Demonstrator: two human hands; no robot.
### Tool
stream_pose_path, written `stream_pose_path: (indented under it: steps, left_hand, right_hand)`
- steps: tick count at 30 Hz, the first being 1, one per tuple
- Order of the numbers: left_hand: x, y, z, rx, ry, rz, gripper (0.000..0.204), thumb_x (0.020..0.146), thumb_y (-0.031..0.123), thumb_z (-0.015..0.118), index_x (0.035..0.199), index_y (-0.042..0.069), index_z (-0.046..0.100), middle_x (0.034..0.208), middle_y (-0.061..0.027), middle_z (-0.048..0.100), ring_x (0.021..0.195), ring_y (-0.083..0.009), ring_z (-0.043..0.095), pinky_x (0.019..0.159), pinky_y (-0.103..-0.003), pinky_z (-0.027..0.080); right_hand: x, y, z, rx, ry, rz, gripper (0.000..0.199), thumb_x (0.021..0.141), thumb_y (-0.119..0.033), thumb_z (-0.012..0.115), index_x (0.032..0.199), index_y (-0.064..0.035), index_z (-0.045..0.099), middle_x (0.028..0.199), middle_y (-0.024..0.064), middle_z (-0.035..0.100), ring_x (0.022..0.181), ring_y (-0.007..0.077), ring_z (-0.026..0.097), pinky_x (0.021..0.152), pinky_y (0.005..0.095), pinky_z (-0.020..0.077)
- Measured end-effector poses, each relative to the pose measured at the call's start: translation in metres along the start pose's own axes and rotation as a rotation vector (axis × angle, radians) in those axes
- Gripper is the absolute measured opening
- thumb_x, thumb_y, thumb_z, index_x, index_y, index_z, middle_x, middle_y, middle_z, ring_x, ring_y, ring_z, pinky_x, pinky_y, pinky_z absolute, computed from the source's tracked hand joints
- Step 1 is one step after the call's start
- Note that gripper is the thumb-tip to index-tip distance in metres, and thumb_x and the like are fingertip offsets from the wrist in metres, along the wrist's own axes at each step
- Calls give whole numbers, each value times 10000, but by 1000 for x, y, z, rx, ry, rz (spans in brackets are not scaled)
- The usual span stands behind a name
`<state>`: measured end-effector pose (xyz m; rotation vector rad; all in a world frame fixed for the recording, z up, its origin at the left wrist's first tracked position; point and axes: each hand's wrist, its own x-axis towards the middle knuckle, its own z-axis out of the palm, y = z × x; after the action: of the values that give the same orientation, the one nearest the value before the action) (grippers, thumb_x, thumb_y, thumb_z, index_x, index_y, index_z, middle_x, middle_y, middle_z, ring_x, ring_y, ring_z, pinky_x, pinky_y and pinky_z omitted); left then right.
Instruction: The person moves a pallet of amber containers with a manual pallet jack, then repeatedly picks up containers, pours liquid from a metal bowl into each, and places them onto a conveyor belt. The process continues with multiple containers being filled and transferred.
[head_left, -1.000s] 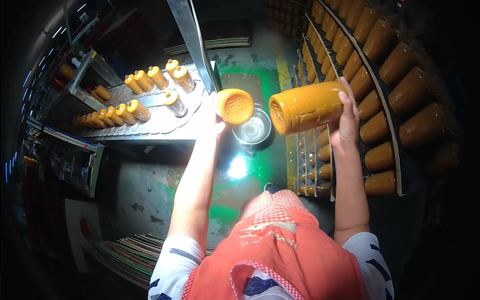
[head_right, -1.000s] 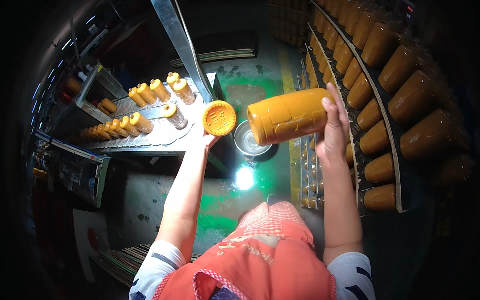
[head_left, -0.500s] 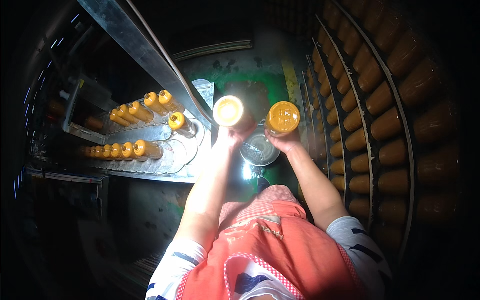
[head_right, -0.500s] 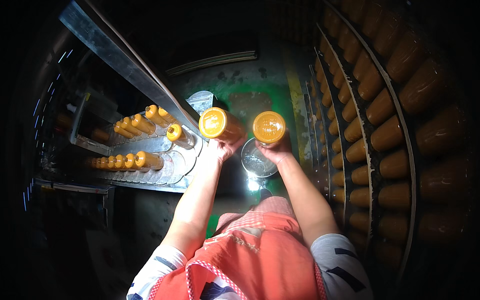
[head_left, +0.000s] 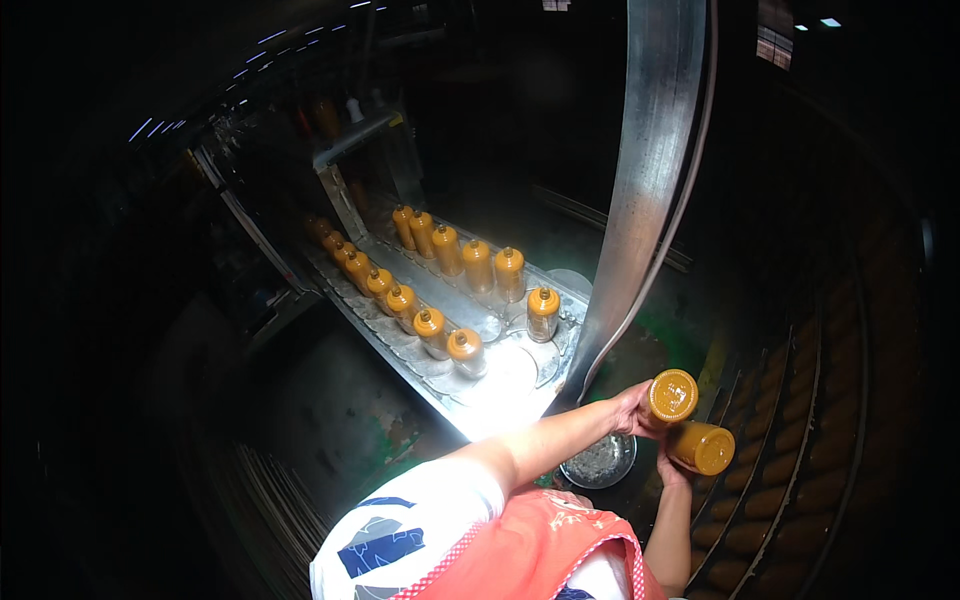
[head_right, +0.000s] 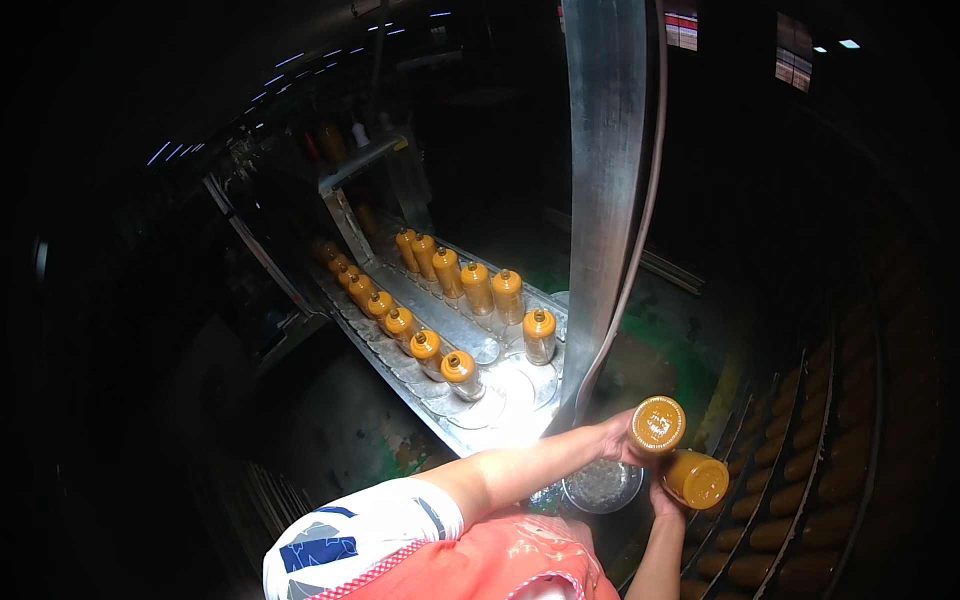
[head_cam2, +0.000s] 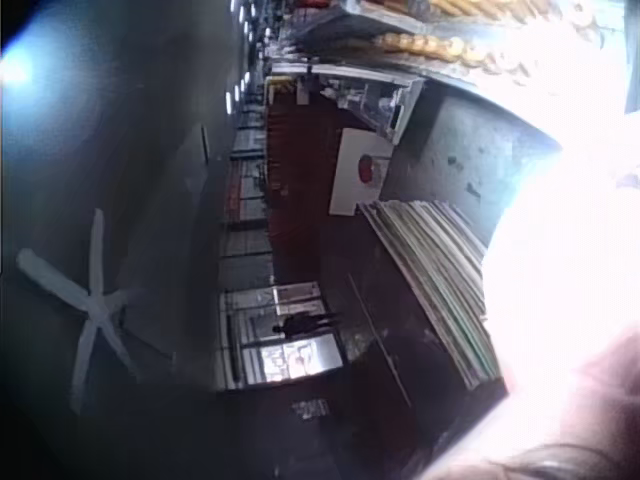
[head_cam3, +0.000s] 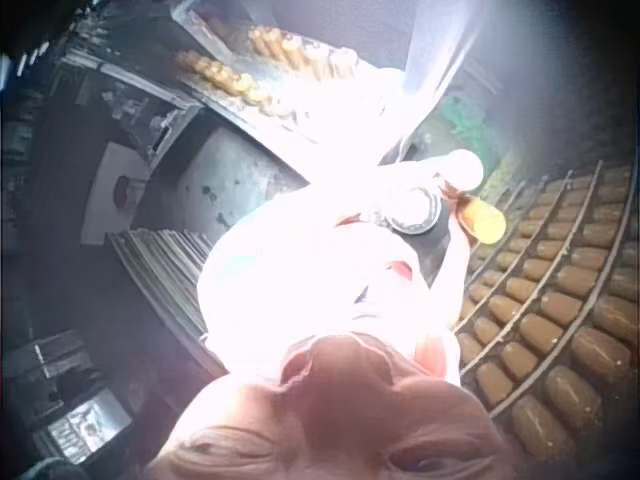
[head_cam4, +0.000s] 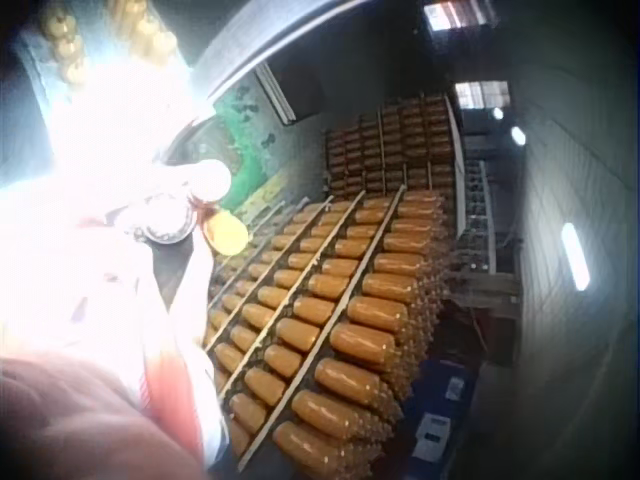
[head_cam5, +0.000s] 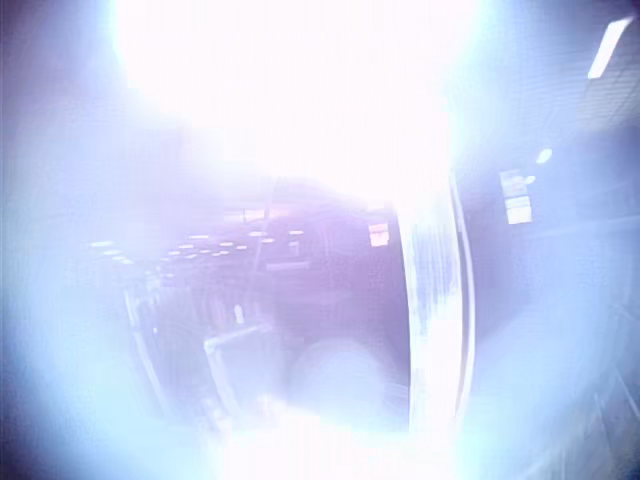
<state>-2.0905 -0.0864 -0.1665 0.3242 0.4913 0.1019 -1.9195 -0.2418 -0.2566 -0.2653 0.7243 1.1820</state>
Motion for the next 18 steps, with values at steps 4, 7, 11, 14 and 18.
stream_pose_path:
  steps: [4,7,11,14,18]
  left_hand:
    - [-21,4,-17,-115,-21,-20,486,1008,484,471,1105,43,651,1059,-163,713,964,-262,707,815,-458,589]
    - [-47,9,-19,-163,-91,-70,462,992,489,501,1093,69,666,1043,-143,720,934,-243,710,825,-443,588]
    - [-78,16,-37,-167,-148,-126,477,1005,510,455,1090,104,690,1037,-112,737,881,-214,719,766,-410,588]
    - [-152,33,-15,-127,-66,-150,491,1002,526,439,1051,116,705,1006,-106,739,842,-222,712,742,-398,566]
    - [-214,55,-73,-29,-184,-31,497,989,518,424,1033,113,709,1018,-109,744,869,-267,717,773,-467,561]
  right_hand:
    - [6,18,3,-114,46,-37,469,930,-410,555,1275,-101,628,1272,142,658,1185,378,614,991,628,491]
    - [2,26,-1,-6,28,27,426,955,-340,545,1247,-42,632,1270,167,651,1172,386,614,983,604,505]
    - [-2,46,1,57,32,-10,430,956,-309,536,1250,-7,621,1299,181,640,1197,402,606,998,590,510]
    - [-17,60,5,37,32,-53,445,913,-337,591,1248,-47,629,1241,171,660,1152,407,622,973,608,520]
    - [-79,164,45,-132,9,-221,496,915,-330,587,1305,-23,588,1312,177,627,1214,406,588,998,591,505]
